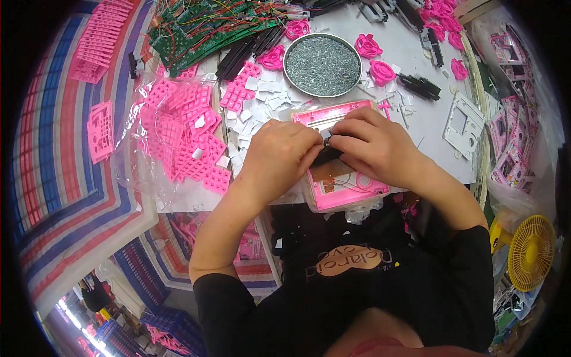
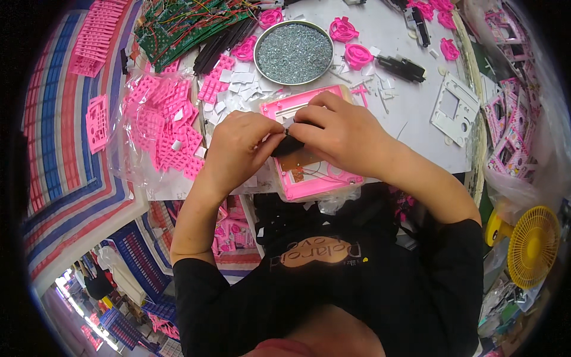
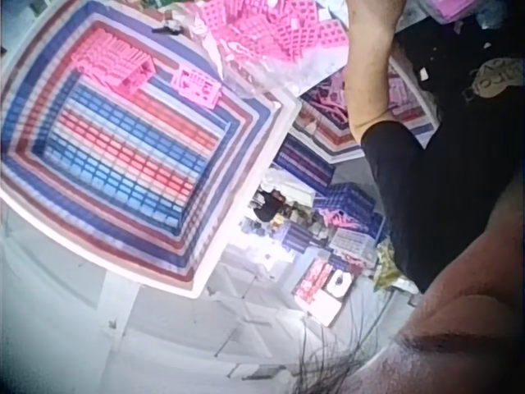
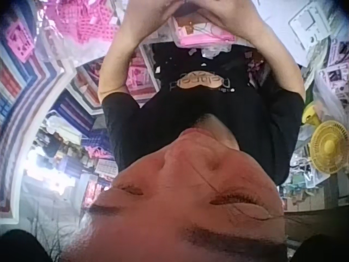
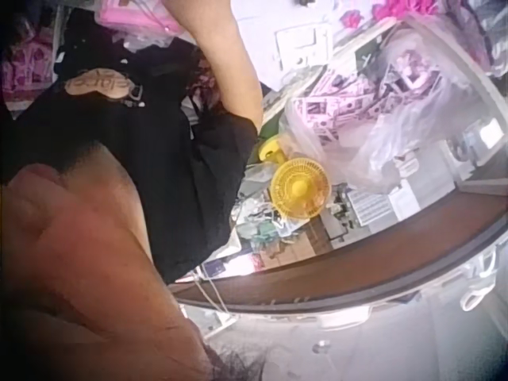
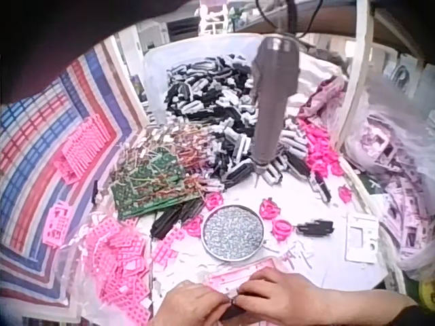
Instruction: Assembling a toy piano by installing a circuit board and securing it with screws using an electric screwdriver.
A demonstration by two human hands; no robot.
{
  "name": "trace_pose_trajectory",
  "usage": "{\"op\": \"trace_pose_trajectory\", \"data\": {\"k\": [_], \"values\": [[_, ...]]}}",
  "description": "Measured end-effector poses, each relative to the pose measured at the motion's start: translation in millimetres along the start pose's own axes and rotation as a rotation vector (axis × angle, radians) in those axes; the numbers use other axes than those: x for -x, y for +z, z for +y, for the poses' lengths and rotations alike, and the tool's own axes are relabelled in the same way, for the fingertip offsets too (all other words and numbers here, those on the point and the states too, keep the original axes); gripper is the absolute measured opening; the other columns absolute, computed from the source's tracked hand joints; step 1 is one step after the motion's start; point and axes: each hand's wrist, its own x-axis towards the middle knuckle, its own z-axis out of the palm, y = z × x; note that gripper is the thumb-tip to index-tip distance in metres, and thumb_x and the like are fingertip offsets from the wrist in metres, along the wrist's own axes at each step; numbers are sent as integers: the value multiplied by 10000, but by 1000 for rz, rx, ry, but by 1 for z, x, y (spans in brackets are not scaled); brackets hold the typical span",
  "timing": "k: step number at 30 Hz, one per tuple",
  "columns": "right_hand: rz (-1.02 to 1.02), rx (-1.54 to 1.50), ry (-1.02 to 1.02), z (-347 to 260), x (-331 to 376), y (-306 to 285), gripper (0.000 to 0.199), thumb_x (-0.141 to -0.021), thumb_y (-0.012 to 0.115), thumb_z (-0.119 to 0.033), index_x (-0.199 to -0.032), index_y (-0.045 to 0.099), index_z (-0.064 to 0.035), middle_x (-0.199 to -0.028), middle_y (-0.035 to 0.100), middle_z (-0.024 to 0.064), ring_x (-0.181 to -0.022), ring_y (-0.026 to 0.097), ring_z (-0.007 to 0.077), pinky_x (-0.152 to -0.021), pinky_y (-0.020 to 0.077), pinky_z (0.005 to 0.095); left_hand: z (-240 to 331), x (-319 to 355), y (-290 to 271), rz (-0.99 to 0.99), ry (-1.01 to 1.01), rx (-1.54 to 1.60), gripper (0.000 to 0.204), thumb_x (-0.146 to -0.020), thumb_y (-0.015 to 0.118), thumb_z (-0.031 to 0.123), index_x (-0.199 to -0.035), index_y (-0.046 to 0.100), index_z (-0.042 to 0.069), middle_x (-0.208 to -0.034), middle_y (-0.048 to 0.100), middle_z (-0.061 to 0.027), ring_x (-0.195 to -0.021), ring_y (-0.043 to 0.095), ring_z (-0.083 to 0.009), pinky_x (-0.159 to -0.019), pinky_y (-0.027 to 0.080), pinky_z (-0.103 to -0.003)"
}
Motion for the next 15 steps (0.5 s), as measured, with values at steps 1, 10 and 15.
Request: {"op": "trace_pose_trajectory", "data": {"k": [1, 10, 15], "values": [[-32, 18, 5, -2, -1, -3, 406, -738, 774, -125, -1125, 653, -100, -1144, 639, 44, -1061, 615, 299, -743, 591, 362, 0, 0, -1, -18, -3, -4, 116, -827, 777, 122, -922, 714, 101, -835, 710, -69, -788, 680, -276, -743, 503, -396], [-157, 166, -43, -24, -7, -14, 353, -746, 688, -156, -1077, 647, -38, -1027, 616, 72, -937, 597, 256, -705, 572, 335, 7, -3, 3, -102, -382, 344, 162, -872, 750, 138, -969, 745, 9, -789, 729, -110, -661, 674, -191, -634, 518, -318], [-111, 260, -24, -40, -6, -13, 279, -721, 679, -145, -961, 674, -3, -995, 601, 93, -952, 574, 240, -702, 554, 324, 4, -9, 1, -195, -396, 363, 166, -869, 741, 130, -962, 755, -6, -759, 722, -104, -645, 653, -147, -618, 513, -298]]}}
